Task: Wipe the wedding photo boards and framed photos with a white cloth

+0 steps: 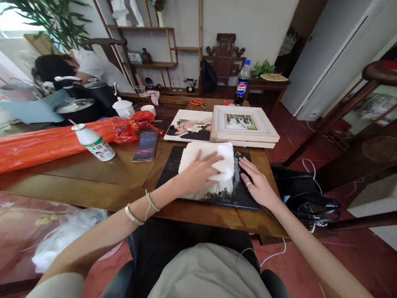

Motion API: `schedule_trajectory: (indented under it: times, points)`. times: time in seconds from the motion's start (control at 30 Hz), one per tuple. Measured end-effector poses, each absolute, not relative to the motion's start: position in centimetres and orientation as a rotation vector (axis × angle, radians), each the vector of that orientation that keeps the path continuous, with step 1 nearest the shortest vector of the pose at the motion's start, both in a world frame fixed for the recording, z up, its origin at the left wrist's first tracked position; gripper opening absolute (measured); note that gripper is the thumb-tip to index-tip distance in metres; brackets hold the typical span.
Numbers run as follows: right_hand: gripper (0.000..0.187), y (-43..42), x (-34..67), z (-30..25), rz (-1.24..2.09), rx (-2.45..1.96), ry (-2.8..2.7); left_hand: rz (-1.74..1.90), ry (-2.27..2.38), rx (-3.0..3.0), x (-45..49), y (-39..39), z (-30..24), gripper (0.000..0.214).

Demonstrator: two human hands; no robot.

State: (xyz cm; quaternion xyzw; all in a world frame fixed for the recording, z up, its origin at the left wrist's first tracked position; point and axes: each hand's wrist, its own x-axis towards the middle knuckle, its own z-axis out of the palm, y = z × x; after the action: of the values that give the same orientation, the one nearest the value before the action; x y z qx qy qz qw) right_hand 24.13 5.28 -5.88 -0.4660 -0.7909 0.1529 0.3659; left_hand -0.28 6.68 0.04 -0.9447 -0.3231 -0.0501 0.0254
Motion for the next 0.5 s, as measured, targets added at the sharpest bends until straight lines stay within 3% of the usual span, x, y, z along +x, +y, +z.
schedule_trajectory:
  times: [0.2,0.5]
  points:
    - [0.043,5.3,24.1,-5.9,0.397,-1.196,-2.013,-0.132,-0.93,-2.837,-0.3,5.7,-1.5,0.019]
    - [0.044,5.2,24.3,-5.7,0.436,-1.173,-2.024,-0.574,-0.636,-2.857,-0.1,-4.4,-3.4,0.024]
